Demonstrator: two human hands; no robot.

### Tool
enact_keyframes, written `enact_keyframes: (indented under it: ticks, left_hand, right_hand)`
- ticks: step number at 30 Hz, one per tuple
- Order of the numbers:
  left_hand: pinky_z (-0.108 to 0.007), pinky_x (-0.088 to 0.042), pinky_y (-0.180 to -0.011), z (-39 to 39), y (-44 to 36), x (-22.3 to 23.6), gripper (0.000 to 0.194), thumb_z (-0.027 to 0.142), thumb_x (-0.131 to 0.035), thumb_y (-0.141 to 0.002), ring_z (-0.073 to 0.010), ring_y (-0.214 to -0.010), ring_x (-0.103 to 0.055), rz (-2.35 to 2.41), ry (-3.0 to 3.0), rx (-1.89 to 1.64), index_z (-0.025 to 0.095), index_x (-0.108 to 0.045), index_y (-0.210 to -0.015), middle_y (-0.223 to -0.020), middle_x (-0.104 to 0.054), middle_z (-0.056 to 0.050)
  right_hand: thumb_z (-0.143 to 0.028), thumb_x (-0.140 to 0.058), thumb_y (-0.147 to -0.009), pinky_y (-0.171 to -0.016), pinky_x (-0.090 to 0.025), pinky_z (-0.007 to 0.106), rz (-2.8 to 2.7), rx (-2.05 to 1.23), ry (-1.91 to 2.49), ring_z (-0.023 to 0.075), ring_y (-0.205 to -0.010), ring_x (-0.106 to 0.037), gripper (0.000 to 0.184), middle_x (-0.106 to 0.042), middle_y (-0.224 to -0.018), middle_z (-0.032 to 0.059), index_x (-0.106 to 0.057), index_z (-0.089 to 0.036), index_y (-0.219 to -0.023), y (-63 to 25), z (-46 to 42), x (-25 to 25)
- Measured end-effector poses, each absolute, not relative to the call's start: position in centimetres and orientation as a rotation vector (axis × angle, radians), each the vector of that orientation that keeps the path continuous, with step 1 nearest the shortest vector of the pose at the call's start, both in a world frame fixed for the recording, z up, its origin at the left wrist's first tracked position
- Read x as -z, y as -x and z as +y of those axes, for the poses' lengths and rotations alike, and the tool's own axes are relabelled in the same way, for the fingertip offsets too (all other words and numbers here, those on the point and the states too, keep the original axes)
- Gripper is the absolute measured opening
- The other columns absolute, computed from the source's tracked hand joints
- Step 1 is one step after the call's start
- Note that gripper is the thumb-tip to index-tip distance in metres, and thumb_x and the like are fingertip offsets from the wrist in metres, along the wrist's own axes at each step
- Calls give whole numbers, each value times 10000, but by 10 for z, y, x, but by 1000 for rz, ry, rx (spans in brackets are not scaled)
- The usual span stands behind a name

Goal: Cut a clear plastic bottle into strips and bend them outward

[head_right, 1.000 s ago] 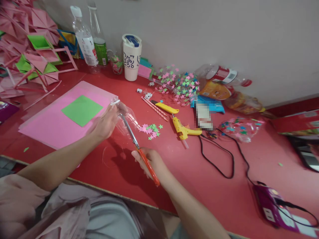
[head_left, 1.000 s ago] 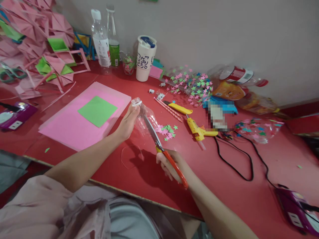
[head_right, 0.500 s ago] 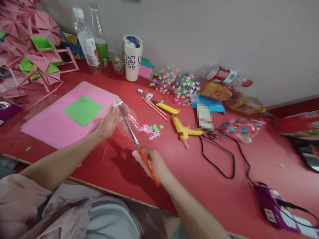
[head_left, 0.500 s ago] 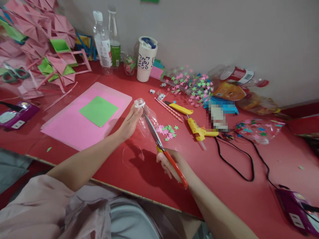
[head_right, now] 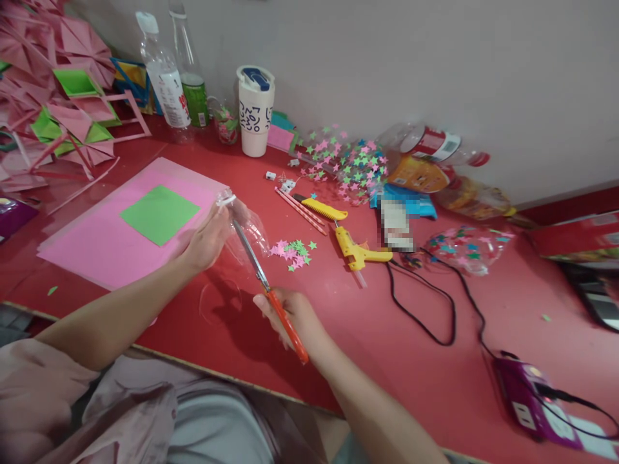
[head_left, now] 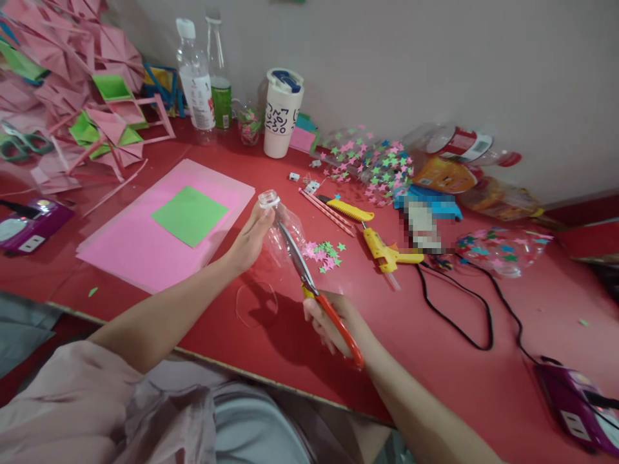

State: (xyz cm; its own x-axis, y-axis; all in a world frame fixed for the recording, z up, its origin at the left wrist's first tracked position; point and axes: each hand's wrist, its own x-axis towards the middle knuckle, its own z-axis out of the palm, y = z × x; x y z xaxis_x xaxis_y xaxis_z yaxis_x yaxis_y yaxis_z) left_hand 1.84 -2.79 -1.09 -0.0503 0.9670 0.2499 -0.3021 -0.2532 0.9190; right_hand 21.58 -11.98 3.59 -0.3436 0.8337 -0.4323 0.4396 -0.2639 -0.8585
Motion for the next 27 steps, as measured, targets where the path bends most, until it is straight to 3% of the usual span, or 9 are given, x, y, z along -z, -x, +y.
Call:
enact_keyframes:
  ticks: [8, 15, 27]
  left_hand:
    - [-464, -248, -1236, -36, -22, 9, 419, 523, -452, -943, -251, -1394, -460, 859, -1193, -1444, 254, -618, -1218, -1325, -630, -52]
    - [-469, -146, -1277, -34, -24, 16, 430, 554, -474, -920, -247, -1492, -337, 928, -1115, -1432, 290, -615, -1229, -1415, -584, -26]
    - [-422, -220, -1256, -34, -27, 13, 343, 482, -498, -927, -228, -1431, -433, 877, -1096, -1491, 253, -663, -1122, -1336, -634, -44]
  right_hand:
    - [-745, -512, -811, -386, -336, 208, -1651, -1666, 1495, 57, -335, -373, 547, -385, -456, -101, -492, -211, -690, -220, -117, -30]
    - [-730, -510, -825, -382, -347, 207, -1607, -1694, 1501, 56, -312, -365, 533, -380, -433, -111, -503, -211, -701, -218, -120, -30]
    - [-602, -499, -872, -353, -296, 197, -1630, -1655, 1566, 72, -297, -384, 420, -406, -405, -96, -434, -233, -680, -213, -122, -43]
